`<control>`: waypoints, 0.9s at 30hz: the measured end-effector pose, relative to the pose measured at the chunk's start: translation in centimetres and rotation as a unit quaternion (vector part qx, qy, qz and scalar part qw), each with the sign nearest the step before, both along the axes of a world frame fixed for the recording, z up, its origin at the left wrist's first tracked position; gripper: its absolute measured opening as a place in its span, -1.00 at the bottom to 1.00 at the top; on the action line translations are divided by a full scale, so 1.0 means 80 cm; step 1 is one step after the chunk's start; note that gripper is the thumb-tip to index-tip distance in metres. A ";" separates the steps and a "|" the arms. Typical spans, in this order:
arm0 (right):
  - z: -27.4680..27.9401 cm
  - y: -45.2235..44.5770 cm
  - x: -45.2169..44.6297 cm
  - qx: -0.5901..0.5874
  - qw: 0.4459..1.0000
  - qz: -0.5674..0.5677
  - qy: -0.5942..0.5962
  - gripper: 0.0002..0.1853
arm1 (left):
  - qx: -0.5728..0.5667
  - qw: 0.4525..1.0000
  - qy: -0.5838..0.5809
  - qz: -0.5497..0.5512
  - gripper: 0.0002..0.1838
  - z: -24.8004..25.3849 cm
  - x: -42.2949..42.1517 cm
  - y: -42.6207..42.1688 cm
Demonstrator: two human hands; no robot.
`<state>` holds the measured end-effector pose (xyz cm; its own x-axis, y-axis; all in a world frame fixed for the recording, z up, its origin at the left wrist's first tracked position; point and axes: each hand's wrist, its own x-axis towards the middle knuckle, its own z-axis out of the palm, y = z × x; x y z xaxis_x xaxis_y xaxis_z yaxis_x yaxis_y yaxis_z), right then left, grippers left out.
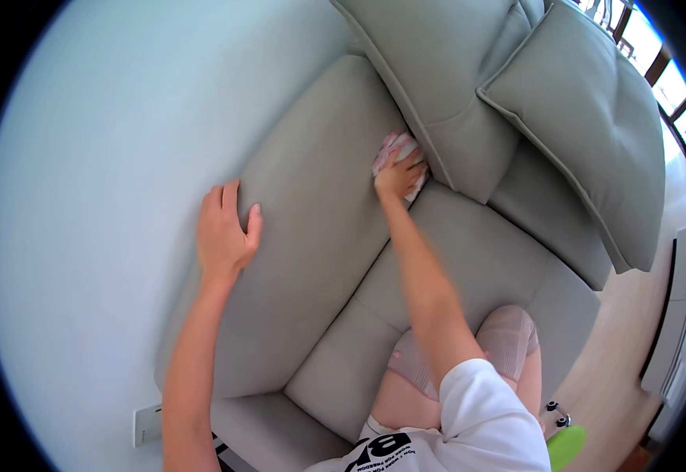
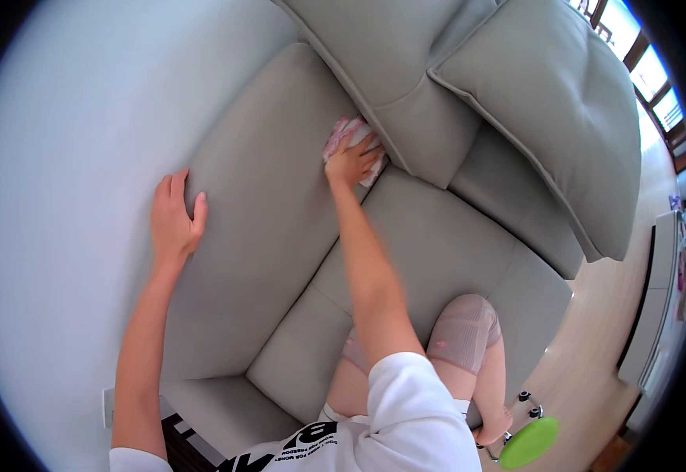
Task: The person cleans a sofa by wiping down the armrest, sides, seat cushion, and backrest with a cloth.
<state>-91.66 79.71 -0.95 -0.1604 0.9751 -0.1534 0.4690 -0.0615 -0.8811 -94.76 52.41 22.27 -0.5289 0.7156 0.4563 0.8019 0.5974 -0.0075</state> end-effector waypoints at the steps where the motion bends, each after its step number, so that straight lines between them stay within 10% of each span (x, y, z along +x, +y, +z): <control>1: -0.016 -0.019 -0.001 0.021 1.000 0.009 0.003 -0.20 | 0.004 1.000 0.002 -0.003 -0.49 0.001 0.002 0.002; 9: 0.071 -0.312 0.085 -0.053 0.953 0.253 0.161 0.03 | 0.014 0.999 0.033 -0.018 -0.50 -0.008 -0.002 0.001; 21: -0.017 0.011 -0.014 -0.066 0.993 -0.050 0.082 0.18 | -0.005 1.000 0.021 -0.009 -0.50 -0.003 -0.002 0.004; 27: -0.064 0.036 0.018 0.032 0.995 0.014 0.093 0.10 | -0.007 1.000 0.009 -0.001 -0.52 0.000 0.000 0.002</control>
<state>-90.22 82.63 -6.04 -0.2078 0.9765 -0.0566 0.2988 0.0083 -0.9543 -94.75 52.60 22.25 -0.5192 0.7228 0.4560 0.8028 0.5955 -0.0297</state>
